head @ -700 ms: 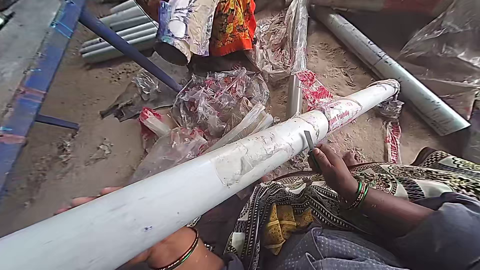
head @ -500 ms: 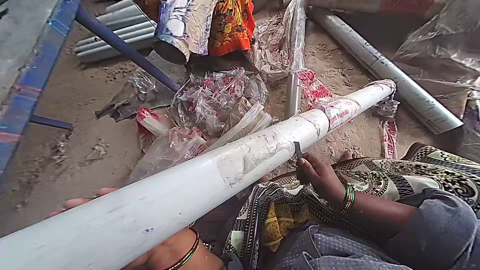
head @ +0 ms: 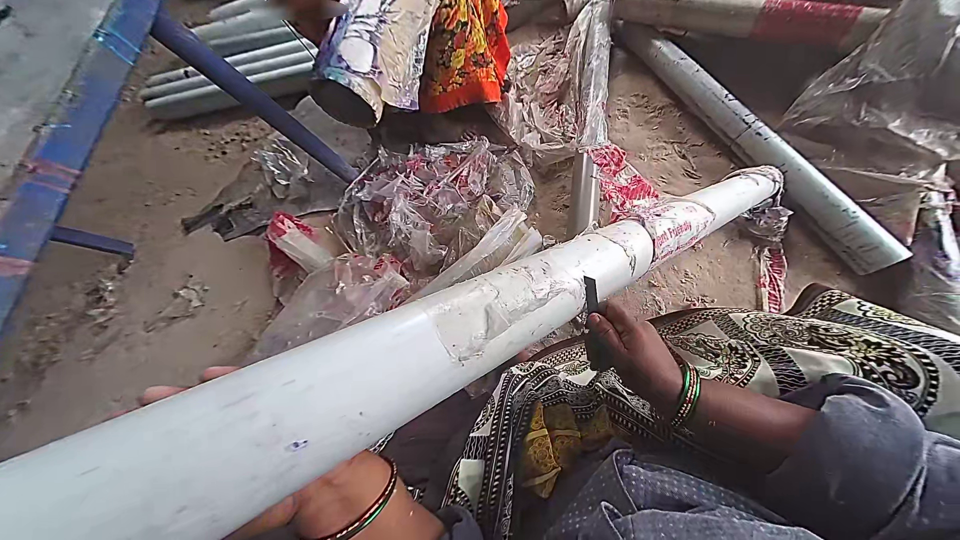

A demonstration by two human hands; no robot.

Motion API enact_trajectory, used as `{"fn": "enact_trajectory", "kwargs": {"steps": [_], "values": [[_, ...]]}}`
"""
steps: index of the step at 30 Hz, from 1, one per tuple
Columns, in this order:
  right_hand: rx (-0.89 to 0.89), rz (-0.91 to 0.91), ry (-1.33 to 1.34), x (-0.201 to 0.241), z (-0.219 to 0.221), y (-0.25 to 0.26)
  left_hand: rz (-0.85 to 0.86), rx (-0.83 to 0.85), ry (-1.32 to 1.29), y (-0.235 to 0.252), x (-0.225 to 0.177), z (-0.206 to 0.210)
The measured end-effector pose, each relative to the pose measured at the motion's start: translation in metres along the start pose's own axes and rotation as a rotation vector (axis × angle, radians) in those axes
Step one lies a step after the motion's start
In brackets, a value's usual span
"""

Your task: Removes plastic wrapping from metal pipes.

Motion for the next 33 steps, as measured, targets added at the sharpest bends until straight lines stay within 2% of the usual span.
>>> {"fn": "enact_trajectory", "kwargs": {"steps": [3, 5, 9, 11, 15, 18, 19, 21, 23, 24, 25, 27, 30, 33], "values": [[0.017, -0.057, -0.014, 0.005, -0.005, -0.001, -0.047, 0.067, 0.002, 0.001, 0.001, 0.0], [-0.054, -0.1, 0.007, 0.006, -0.014, 0.0, -0.052, 0.09, -0.018, -0.001, 0.001, 0.004], [-0.093, 0.016, 0.057, -0.005, -0.022, 0.01, -0.039, 0.113, -0.063, 0.0, 0.0, 0.002], [-0.057, -0.012, 0.012, -0.004, -0.012, 0.006, -0.044, 0.134, -0.062, -0.001, 0.001, 0.006], [-0.004, -0.061, 0.018, 0.001, -0.003, 0.003, -0.04, 0.005, 0.049, -0.004, 0.0, 0.014], [-0.091, -0.1, 0.079, 0.0, -0.018, 0.007, -0.055, -0.031, 0.047, -0.004, 0.001, 0.008], [-0.125, -0.086, 0.093, -0.002, -0.023, 0.009, -0.086, -0.011, 0.018, -0.003, 0.003, 0.008], [-0.145, -0.058, 0.068, -0.009, -0.024, 0.011, -0.131, 0.145, 0.016, 0.003, 0.005, -0.007], [-0.134, -0.101, -0.015, -0.012, -0.013, 0.008, -0.046, -0.103, 0.053, 0.001, 0.004, -0.016], [-0.128, -0.137, -0.06, -0.01, -0.007, 0.005, -0.026, -0.09, 0.032, 0.005, 0.006, -0.021], [-0.125, -0.158, -0.083, -0.008, -0.002, 0.003, -0.05, 0.034, -0.034, 0.012, 0.009, -0.024], [-0.115, -0.179, -0.107, -0.007, -0.002, 0.002, -0.073, 0.134, -0.076, 0.022, 0.015, -0.022], [-0.145, -0.198, -0.049, -0.007, -0.018, 0.006, -0.013, 0.171, -0.004, 0.022, 0.015, -0.014], [-0.197, -0.126, 0.043, -0.01, -0.033, 0.012, 0.181, 0.153, 0.222, 0.013, 0.004, 0.004]]}}
Point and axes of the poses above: each hand's wrist, its own y-axis towards the middle knuckle, its own z-axis out of the palm, x = y × z, the point moved 6 cm from there along y, towards the middle knuckle, and after that the axes turned 6 degrees about z, right-handed, at the moved point
